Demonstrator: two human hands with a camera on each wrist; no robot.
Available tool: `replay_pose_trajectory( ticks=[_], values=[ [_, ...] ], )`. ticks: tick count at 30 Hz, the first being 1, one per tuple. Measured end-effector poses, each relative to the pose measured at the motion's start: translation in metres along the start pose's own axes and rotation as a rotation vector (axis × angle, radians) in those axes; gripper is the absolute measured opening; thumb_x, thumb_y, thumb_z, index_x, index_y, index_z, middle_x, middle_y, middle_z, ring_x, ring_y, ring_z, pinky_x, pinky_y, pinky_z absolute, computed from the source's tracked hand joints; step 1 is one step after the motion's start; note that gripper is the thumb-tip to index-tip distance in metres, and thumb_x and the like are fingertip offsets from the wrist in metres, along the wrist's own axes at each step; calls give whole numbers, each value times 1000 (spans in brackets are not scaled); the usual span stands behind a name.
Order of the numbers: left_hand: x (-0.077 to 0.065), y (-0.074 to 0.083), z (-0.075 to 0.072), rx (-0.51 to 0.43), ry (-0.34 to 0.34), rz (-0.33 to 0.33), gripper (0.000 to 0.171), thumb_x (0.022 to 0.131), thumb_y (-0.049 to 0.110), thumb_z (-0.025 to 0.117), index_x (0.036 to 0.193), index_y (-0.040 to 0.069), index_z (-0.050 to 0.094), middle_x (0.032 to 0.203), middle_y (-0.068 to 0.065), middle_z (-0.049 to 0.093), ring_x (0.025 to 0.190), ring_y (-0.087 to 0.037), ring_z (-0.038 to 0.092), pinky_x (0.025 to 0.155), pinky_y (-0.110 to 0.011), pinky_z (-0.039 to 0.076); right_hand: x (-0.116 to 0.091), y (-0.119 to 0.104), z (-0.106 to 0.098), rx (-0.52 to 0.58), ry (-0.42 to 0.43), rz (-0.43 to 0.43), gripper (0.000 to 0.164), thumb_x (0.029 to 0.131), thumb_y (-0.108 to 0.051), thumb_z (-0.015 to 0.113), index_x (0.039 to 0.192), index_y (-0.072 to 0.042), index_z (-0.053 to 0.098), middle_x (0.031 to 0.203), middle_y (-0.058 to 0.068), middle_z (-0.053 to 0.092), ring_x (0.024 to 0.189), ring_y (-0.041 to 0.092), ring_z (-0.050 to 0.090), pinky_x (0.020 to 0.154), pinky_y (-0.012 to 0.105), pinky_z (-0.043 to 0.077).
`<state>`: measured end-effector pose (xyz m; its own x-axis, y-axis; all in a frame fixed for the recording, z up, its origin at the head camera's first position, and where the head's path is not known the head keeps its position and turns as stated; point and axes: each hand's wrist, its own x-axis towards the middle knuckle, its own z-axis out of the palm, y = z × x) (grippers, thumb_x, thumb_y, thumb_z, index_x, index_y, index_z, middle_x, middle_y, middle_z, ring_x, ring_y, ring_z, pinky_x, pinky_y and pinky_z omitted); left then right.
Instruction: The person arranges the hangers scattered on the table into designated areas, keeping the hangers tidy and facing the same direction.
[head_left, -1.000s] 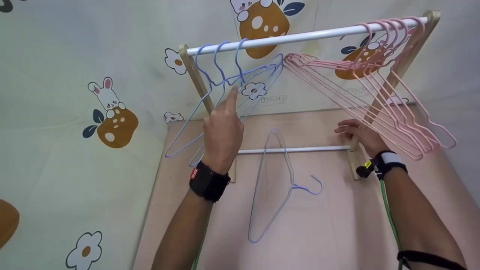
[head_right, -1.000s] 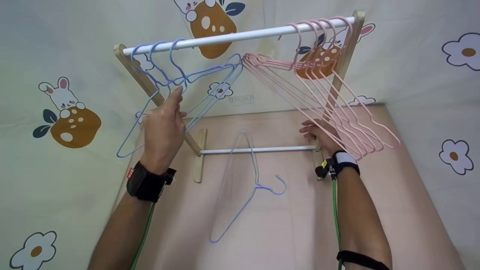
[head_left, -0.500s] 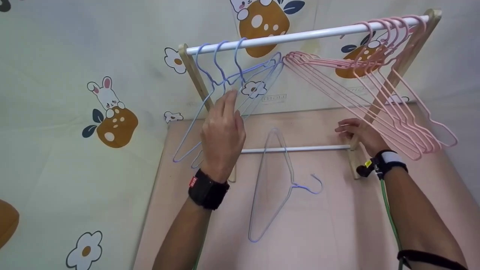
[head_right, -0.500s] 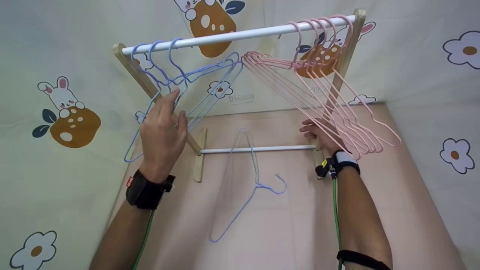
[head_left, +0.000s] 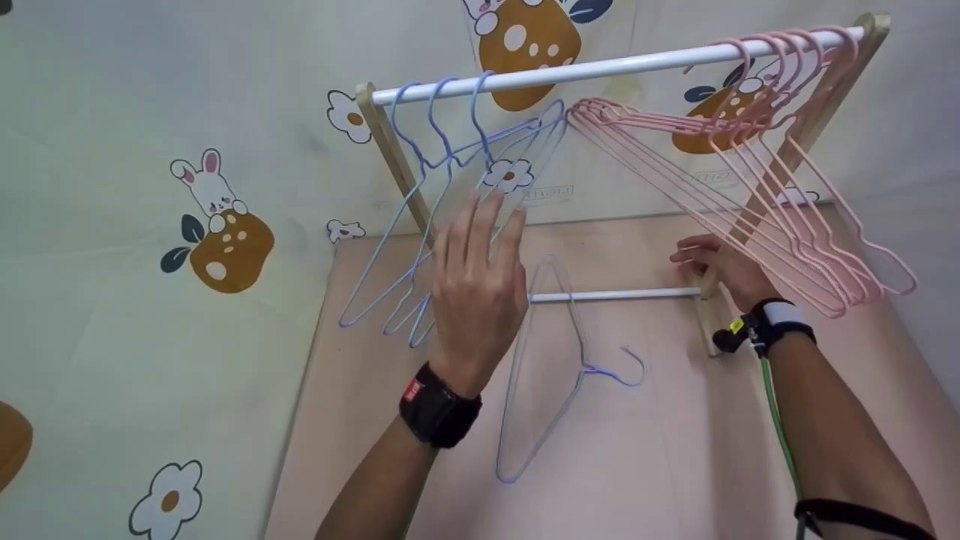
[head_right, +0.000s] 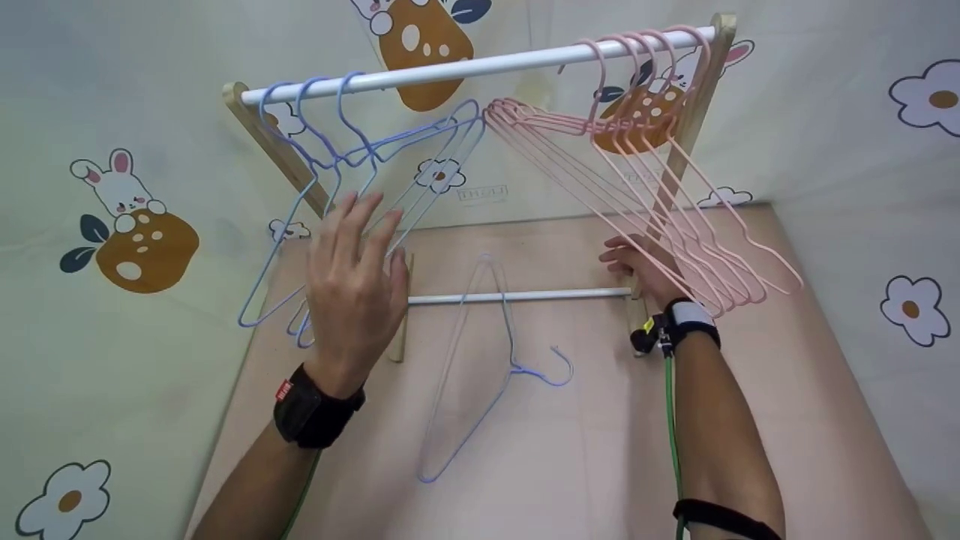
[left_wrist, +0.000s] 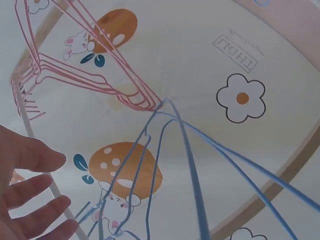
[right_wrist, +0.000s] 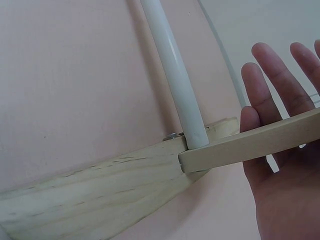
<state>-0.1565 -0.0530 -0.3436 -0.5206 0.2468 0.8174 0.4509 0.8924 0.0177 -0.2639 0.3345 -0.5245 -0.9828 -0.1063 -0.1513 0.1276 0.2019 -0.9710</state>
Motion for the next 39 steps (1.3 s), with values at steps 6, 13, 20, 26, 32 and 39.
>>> replay_pose_trajectory(
  ticks=[6, 13, 20, 26, 32, 39],
  values=[
    [-15, 21, 10, -34, -69, 81, 34, 94, 15, 59, 127, 8, 64, 141, -14, 54, 136, -31, 43, 112, -48, 30, -2, -2, 0, -6, 6, -9, 34, 104, -27, 51, 129, -4, 58, 122, 20, 65, 114, 41, 52, 94, 41, 42],
    [-44, 35, 33, -63, -212, 106, 40, 95, 27, 57, 131, 10, 61, 143, -13, 51, 136, -32, 43, 109, -47, 34, -11, -16, 5, 3, 5, 12, 32, 105, -20, 47, 130, -3, 56, 124, 23, 63, 116, 42, 51, 96, 42, 40],
    [-91, 42, 63, -41, -450, 68, 49, 93, 37, 59, 138, 16, 55, 144, -10, 47, 135, -35, 40, 101, -55, 40, -13, -23, 7, 42, -19, 20, 35, 105, -18, 47, 133, 3, 52, 125, 25, 61, 118, 43, 52, 99, 43, 40],
    [-143, 46, 91, -26, -670, 21, 60, 90, 49, 62, 143, 24, 49, 150, -10, 40, 139, -39, 33, 94, -71, 37, -4, -11, 3, 31, -11, 34, 31, 105, -22, 50, 129, -4, 57, 122, 19, 65, 115, 40, 54, 97, 42, 38],
    [-182, 48, 109, 34, -795, -6, 73, 85, 68, 57, 147, 32, 44, 159, -10, 28, 143, -47, 22, 88, -80, 31, -13, -20, 7, 28, -16, 31, 33, 106, -19, 46, 132, -2, 55, 126, 24, 62, 118, 44, 50, 100, 46, 35],
    [-198, 50, 119, 82, -831, 13, 77, 85, 74, 51, 150, 34, 39, 160, -11, 25, 142, -51, 21, 92, -76, 33, -14, -18, 7, 14, -12, 28, 33, 106, -20, 46, 132, -2, 55, 126, 24, 62, 118, 43, 51, 99, 44, 37]
  ],
)
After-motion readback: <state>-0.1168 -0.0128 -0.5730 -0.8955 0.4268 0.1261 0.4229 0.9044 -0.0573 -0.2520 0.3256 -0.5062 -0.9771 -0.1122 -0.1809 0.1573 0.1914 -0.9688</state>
